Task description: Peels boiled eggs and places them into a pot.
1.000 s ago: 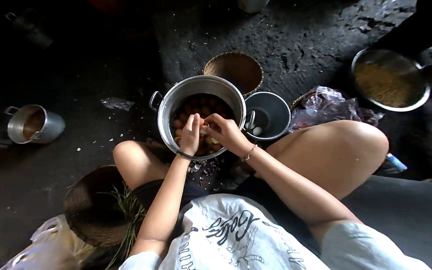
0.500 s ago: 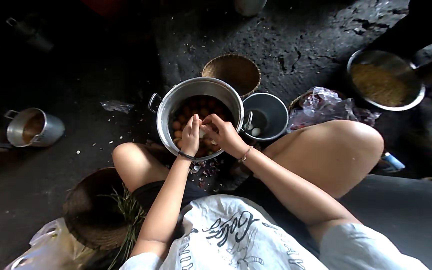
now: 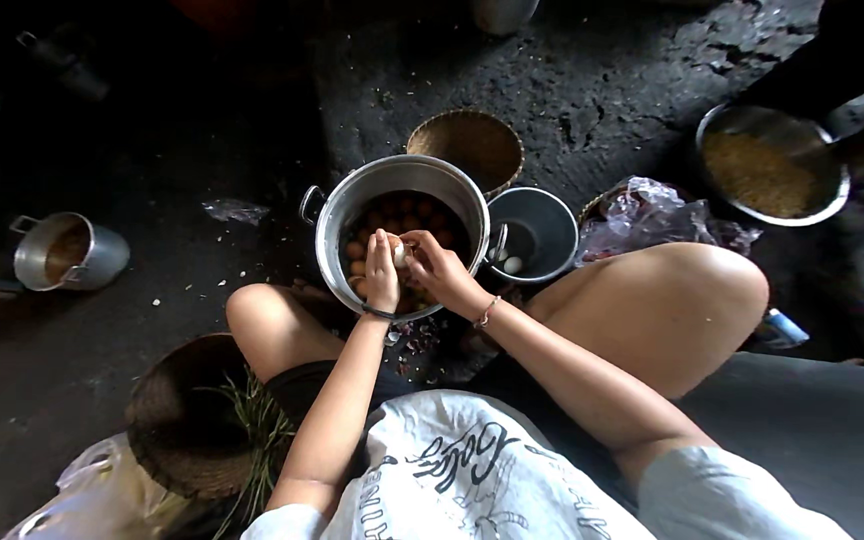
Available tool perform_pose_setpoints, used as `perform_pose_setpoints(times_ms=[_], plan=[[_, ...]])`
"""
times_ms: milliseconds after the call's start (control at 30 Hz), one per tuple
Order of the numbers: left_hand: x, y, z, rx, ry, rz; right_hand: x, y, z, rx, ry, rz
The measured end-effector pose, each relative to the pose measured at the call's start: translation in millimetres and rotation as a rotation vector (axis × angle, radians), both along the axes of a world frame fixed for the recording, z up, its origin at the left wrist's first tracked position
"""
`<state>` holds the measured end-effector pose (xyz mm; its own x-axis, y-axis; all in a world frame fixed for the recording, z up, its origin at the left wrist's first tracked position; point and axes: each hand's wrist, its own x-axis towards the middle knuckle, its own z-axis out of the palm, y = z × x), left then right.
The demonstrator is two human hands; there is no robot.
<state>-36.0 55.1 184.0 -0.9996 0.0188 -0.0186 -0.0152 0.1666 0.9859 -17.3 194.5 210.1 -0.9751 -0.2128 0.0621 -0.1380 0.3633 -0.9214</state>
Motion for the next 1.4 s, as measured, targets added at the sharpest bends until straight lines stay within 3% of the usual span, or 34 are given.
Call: perform_pose_setpoints(times_ms=[567, 800, 933, 1000, 1133, 1400], plan=[[-2, 2, -8, 0.095, -0.149, -0.094, 3, -1, 8, 0.149, 0.064, -0.11], [-4, 10, -8, 0.112, -0.153, -0.064, 4, -5, 3, 0.054, -0.093, -0.21], [-12, 11, -1, 0.228, -0.184, -0.017, -11, 4, 4, -0.064, -0.288, -0.172], [-18, 9, -1, 0.293, -0.202, 0.003, -18, 11, 5, -0.012, -0.278, -0.173], [-20, 5, 3, 0.203, -0.198, 0.006, -20, 20, -1, 0.234, -0.023, -0.094], [-18, 3, 9, -0.062, -0.093, -0.044, -5, 12, -6, 0.08, 0.094, -0.017]])
